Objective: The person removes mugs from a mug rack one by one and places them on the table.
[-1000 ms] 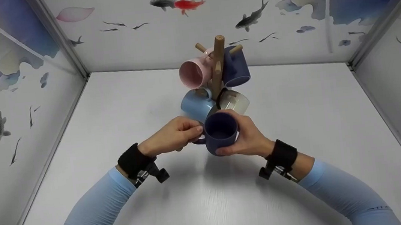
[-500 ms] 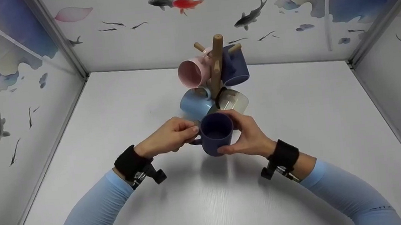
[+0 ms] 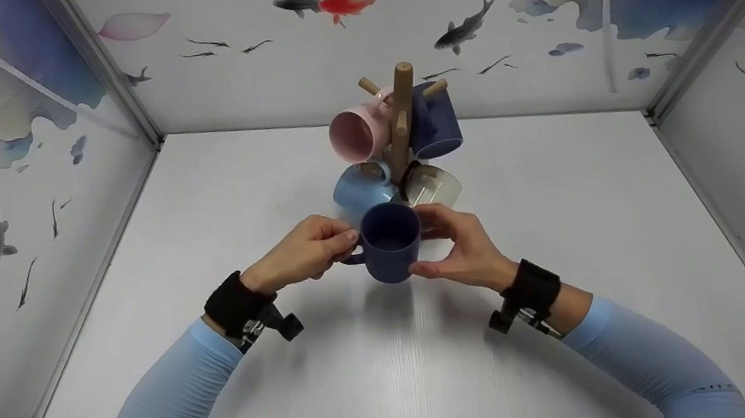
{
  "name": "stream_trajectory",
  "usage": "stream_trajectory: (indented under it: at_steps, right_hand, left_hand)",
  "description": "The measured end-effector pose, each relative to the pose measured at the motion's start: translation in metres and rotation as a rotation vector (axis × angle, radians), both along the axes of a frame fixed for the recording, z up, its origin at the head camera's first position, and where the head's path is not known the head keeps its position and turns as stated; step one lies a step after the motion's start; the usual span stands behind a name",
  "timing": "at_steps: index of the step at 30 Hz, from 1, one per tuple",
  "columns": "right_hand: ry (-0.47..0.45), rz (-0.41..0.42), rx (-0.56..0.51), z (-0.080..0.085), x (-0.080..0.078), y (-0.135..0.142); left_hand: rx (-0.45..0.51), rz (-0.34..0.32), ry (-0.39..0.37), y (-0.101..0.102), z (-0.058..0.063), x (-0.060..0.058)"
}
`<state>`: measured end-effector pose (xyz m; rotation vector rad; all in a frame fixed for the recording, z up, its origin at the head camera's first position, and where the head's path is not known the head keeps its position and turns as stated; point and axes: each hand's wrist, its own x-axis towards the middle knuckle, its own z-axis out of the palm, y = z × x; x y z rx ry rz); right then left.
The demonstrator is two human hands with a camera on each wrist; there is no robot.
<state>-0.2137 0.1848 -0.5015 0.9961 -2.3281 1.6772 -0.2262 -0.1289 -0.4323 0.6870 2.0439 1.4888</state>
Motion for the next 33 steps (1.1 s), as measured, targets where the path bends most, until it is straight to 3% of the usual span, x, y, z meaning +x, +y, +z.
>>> stream_trajectory:
  at_steps: [23,33]
  right_hand:
    - [0.017,-0.074,0.007,-0.004,0.003,0.005]
    - [0.001,-0.076,-0.007,-0.001,0.006,0.002]
  left_hand:
    - [0.046,0.147,0.002,-0.016,-0.009,0.007]
    - [0.074,0.293,-0.023,-0.022,-0.016,0.013]
